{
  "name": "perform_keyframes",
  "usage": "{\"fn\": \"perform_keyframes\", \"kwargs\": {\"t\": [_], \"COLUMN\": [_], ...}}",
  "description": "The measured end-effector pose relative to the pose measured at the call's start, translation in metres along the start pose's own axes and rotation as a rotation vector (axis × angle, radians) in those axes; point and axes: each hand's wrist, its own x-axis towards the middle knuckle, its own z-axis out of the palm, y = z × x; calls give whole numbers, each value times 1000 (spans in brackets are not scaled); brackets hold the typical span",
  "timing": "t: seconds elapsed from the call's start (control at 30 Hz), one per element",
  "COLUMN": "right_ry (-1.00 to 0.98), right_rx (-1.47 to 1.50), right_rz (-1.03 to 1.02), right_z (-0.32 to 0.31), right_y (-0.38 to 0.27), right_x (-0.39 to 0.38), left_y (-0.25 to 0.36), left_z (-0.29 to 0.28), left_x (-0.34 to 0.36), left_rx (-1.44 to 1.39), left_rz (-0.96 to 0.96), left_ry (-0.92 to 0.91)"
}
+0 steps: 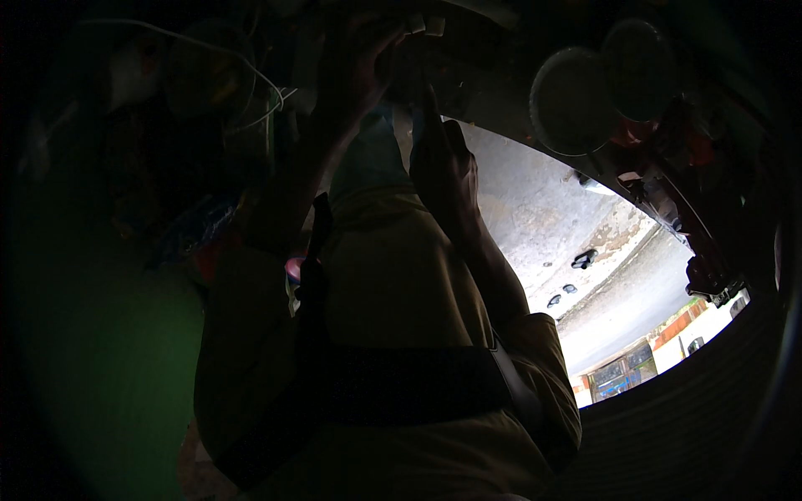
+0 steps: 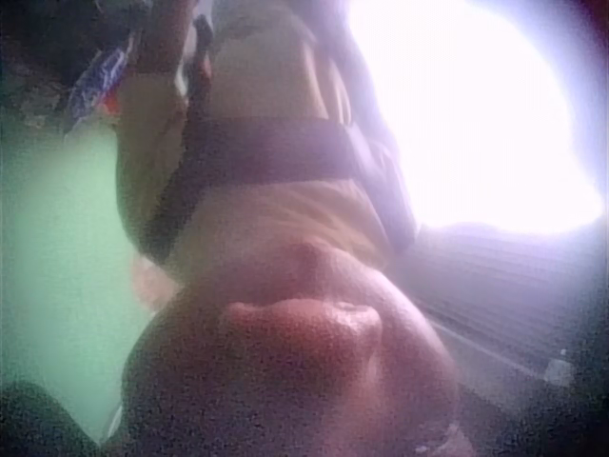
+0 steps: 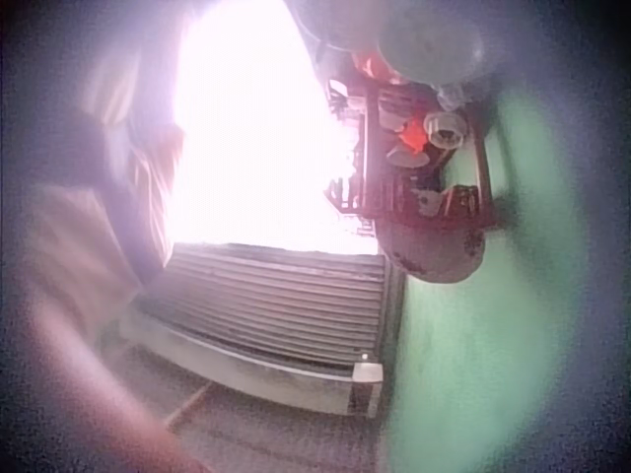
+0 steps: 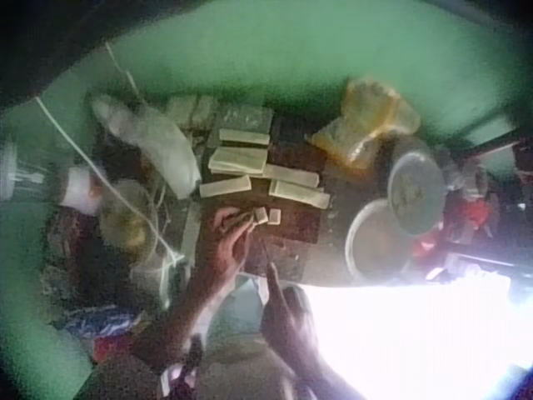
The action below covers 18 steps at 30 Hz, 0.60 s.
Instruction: The person uses a knife to cut small rectangular wooden blocks on a workbench. They repeatedly pick up a block, slice it, and place the pieces back on the bench. The task continues with multiple blocks handled one at a time.
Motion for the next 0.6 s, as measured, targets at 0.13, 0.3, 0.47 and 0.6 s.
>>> {"fn": "perform_keyframes", "kwargs": {"t": [0.13, 0.3, 0.47, 0.6], "right_ry": [-11, 52, 38, 31], "right_rx": [-4, -49, 39, 48], "right_rz": [-28, -12, 26, 57], "right_z": [9, 15, 15, 11], "right_y": [13, 9, 15, 10], "right_x": [4, 4, 2, -1], "left_y": [-11, -9, -16, -9], "left_z": [3, 4, 15, 9], "left_x": [-5, -1, -9, -6], "left_rx": [-19, -85, -150, -233], "left_rz": [36, 44, -33, -67], "left_ry": [-40, -17, -14, 15]}}
